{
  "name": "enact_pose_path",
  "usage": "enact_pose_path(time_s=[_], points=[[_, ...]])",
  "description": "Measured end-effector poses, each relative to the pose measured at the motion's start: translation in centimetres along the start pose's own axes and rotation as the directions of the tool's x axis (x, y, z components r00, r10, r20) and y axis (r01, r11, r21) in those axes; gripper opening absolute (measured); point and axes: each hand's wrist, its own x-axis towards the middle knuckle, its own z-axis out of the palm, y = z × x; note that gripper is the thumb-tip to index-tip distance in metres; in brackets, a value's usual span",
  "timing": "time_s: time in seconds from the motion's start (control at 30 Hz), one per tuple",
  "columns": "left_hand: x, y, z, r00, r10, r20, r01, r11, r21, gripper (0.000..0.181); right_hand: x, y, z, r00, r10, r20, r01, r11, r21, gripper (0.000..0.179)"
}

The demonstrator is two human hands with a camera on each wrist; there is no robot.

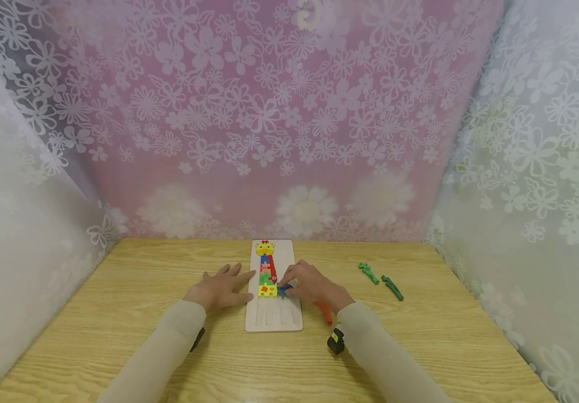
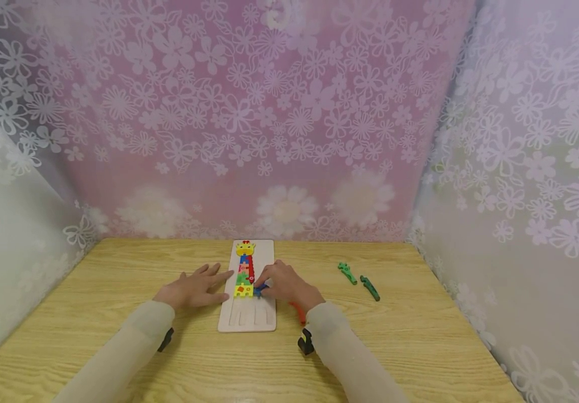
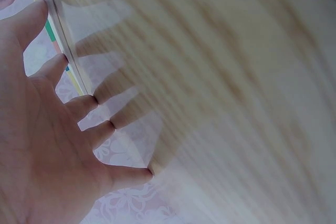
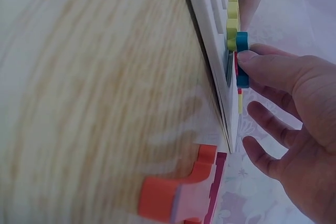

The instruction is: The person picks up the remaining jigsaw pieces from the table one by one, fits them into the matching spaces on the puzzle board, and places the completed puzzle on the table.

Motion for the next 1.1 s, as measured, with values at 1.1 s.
enact_pose_path(time_s=[1.1], points=[[0.17,-0.14,0.22,1.0,0.009,-0.018,-0.009,1.0,-0.004,0.073,-0.04,-0.25,0.06,1.0,0.023,0.01,-0.023,1.0,-0.008,0.018]])
